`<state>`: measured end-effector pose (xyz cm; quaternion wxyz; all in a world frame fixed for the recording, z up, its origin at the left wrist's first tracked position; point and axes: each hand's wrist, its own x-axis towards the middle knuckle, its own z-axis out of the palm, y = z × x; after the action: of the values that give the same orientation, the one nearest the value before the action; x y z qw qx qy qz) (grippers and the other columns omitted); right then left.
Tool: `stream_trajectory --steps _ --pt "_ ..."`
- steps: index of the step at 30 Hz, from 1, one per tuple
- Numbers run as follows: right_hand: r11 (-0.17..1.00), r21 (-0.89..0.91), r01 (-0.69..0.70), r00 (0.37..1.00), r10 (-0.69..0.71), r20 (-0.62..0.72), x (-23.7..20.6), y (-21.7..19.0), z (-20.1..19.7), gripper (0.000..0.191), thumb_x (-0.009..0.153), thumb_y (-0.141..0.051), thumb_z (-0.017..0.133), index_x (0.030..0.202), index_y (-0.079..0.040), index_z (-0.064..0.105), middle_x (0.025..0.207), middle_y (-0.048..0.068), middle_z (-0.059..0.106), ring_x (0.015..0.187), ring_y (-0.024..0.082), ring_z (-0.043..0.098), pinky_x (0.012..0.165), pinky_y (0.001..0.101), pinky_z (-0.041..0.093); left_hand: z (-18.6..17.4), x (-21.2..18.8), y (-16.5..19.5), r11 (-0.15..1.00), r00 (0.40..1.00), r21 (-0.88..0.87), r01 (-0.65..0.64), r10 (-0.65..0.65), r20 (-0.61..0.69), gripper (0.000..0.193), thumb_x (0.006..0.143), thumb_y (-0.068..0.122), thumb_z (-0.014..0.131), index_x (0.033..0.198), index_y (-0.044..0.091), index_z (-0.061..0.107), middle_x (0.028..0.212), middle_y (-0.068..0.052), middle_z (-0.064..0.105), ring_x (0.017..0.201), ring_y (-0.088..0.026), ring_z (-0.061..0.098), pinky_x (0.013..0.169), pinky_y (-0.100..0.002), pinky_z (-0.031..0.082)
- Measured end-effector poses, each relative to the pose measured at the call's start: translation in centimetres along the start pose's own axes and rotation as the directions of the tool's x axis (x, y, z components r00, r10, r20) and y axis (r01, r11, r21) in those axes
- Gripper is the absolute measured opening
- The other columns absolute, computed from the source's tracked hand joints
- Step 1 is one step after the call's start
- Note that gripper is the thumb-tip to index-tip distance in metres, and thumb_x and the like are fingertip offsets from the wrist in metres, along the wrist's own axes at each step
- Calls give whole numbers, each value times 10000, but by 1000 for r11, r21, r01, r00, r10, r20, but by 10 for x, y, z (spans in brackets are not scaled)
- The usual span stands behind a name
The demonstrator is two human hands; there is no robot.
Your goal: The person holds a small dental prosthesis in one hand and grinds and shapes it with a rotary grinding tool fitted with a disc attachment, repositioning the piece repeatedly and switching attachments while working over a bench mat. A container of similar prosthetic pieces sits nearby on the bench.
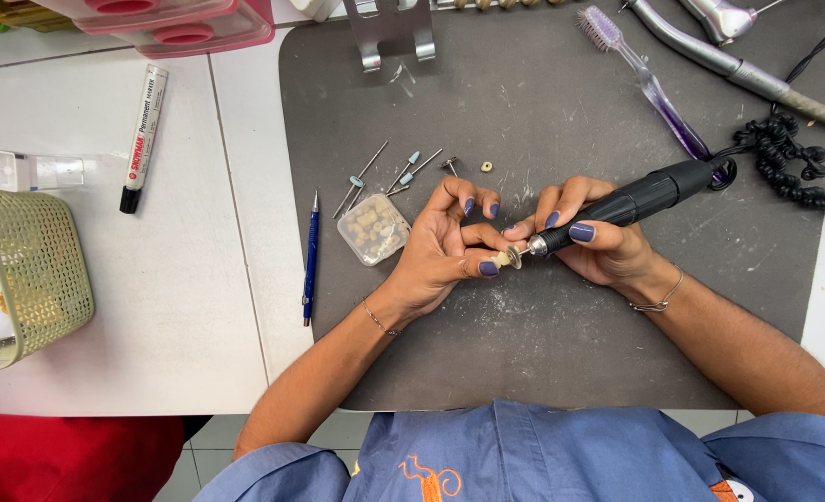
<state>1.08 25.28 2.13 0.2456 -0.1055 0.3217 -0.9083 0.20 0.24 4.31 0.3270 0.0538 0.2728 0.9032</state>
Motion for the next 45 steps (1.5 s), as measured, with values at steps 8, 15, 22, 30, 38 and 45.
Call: stream_trajectory --steps 8,15,22,30,38,45 --pt "998 62 6 1000 -7 24 1 0 1 140 1009 -134 682 1090 -21 699 982 165 691 1226 386 680 1095 527 595 0 1 0 1000 1000 13 0 1 -24 597 847 -44 832 1162 124 354 1235 -97 427 1154 -280 715 1041 -345 639" --pt "1000 26 4 1000 -4 9 1 -1 2 135 1022 -146 682 1097 -34 691 1027 169 688 1261 395 674 1109 523 591 0 -1 1 1000 1000 5 -6 6 1 597 851 -68 826 1186 101 361 1266 -93 425 1154 -247 700 1032 -328 631" --pt "1000 5 -4 1000 4 4 1 0 0 133 1011 -136 676 1088 -30 696 999 171 685 1245 385 683 1096 522 585 0 0 1 1000 1000 30 -5 5 -10 597 845 -66 822 1176 103 356 1253 -89 429 1147 -249 707 1028 -327 633" --pt "1000 25 7 1000 -8 17 2 0 3 134 1016 -147 680 1088 -35 698 977 162 678 1247 393 686 1113 521 584 0 0 2 998 999 57 -2 4 -33 571 852 -80 796 1125 127 340 1201 -73 436 1141 -252 713 1038 -323 631" --pt "1000 -2 11 1000 -11 -13 4 3 4 140 1016 -148 689 1094 -32 686 984 178 681 1230 396 687 1091 515 587 -1 -3 3 998 998 60 -11 14 -57 536 870 -84 796 1065 141 350 1145 -42 448 1122 -205 710 1038 -311 627" --pt "1000 -19 6 1000 -6 -19 5 1 6 143 1012 -154 689 1077 -27 681 1004 194 691 1233 397 682 1080 506 593 1 -3 4 998 998 55 -6 10 -63 532 865 -86 798 1057 136 355 1137 -45 458 1116 -195 711 1019 -303 629"
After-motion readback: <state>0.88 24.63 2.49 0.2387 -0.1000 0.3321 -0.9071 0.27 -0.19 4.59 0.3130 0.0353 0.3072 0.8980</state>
